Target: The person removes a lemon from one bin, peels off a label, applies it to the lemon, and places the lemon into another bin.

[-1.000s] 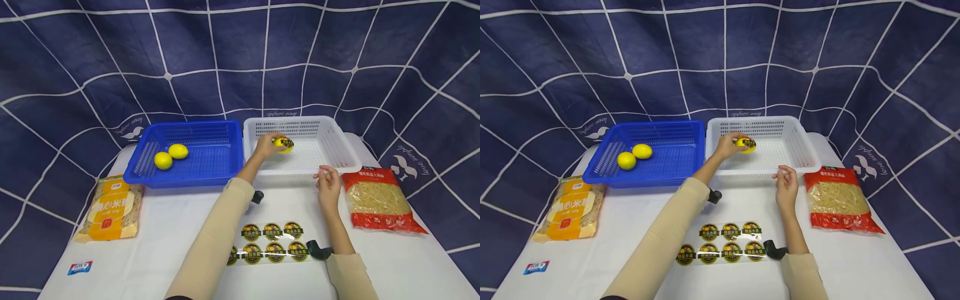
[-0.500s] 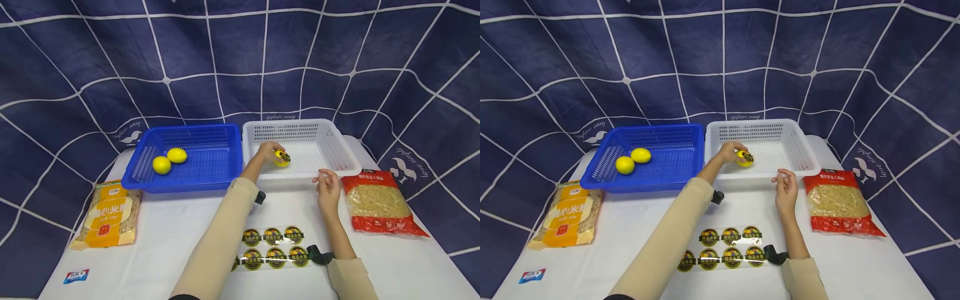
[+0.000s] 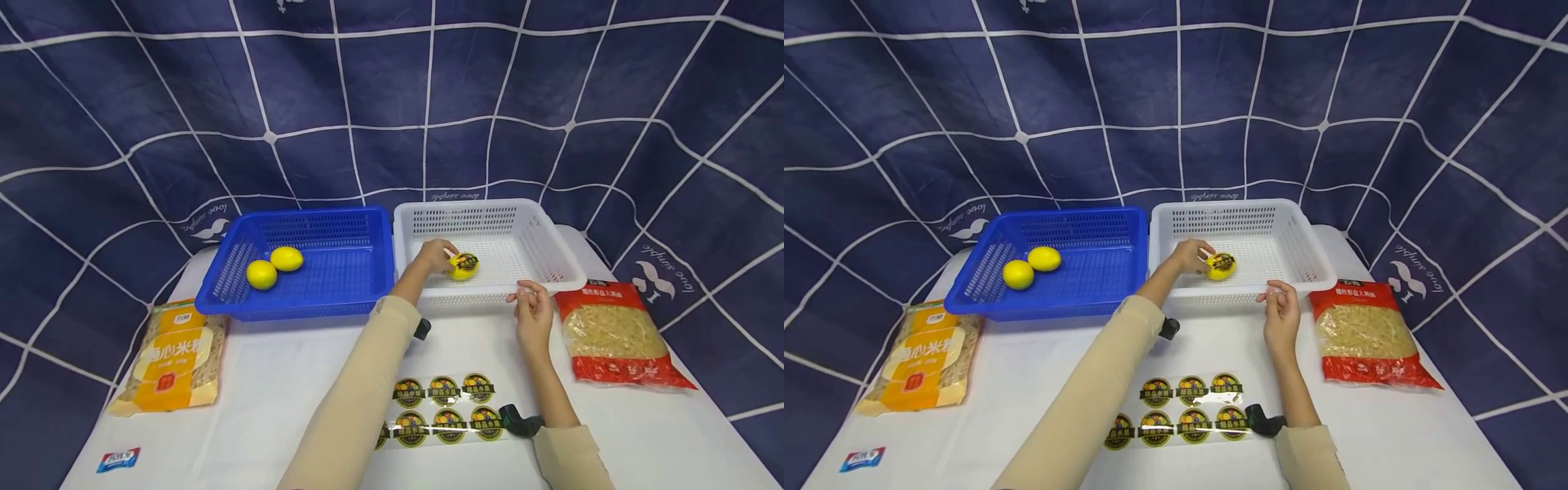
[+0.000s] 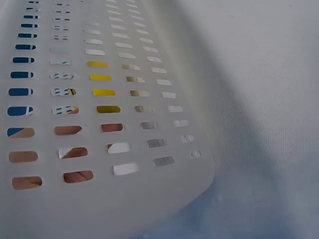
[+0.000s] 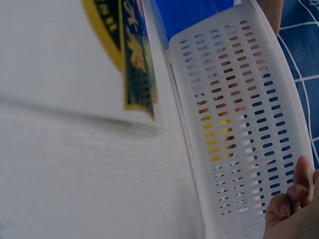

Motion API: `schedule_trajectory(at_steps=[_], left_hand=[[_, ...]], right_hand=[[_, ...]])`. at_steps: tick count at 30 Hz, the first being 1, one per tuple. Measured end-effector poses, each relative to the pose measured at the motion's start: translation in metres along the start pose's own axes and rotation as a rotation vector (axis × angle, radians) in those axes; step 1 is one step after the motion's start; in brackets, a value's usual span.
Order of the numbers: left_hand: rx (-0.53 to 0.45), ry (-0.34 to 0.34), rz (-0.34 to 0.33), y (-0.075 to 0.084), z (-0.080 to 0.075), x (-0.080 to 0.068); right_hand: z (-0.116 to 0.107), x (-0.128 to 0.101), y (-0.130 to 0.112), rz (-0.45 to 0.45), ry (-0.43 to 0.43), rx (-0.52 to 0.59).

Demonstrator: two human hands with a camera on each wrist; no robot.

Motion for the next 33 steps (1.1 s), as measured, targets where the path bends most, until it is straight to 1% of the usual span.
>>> schedule_trajectory(at_steps=[2,7,10,13,16,19,20,22,24,26,28,31,33], left_hand=[[0.003,-0.004,-0.025,-0.001,0.001,-0.001],[0.005,-0.02,-0.058,0.0,0.003,-0.001],[-0.035,-0.026,-0.093,-0.001,0.006,-0.001],[-0.096,-0.047,-0.152,0.0,0.013,-0.001],[-0.159,-0.078,-0.21,0.003,0.025,-0.001],[-0.176,-0.091,-0.232,0.008,0.033,-0.001],[-0.178,-0.082,-0.234,0.01,0.035,-0.001],[-0.21,-0.061,-0.219,0.015,0.034,-0.004],[-0.265,-0.035,-0.181,0.02,0.03,-0.008],[-0.334,-0.015,-0.115,0.027,0.022,-0.013],[-0.406,-0.02,-0.044,0.034,0.012,-0.02],[-0.456,-0.024,0.072,0.041,-0.005,-0.033],[-0.484,-0.023,0.124,0.043,-0.019,-0.044]], right_hand=[[0.001,0.0,0.0,0.002,-0.007,0.009],[0.007,-0.002,0.001,0.02,-0.015,0.0],[0.011,-0.006,0.002,0.031,-0.026,-0.028],[0.013,-0.01,0.003,0.045,-0.034,-0.047],[0.014,-0.014,0.004,0.063,-0.029,-0.057],[0.014,-0.016,0.005,0.075,-0.023,-0.064],[0.014,-0.017,0.005,0.077,-0.023,-0.065],[0.013,-0.017,0.005,0.076,-0.023,-0.065],[0.012,-0.015,0.003,0.065,-0.022,-0.072],[0.01,-0.014,0.001,0.05,-0.016,-0.087],[0.007,-0.011,-0.001,0.04,-0.004,-0.095],[0.002,-0.007,-0.003,0.033,0.015,-0.103],[-0.001,-0.005,-0.003,0.035,0.024,-0.092]])
Point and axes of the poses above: each hand's wrist, its own x-axis towards the middle knuckle, its own z-axis out of the palm, y = z × x, the point moved 5 cm from there along x, towards the middle knuckle, and after that the axes turned 8 degrees about y, right-handed, at the moved point
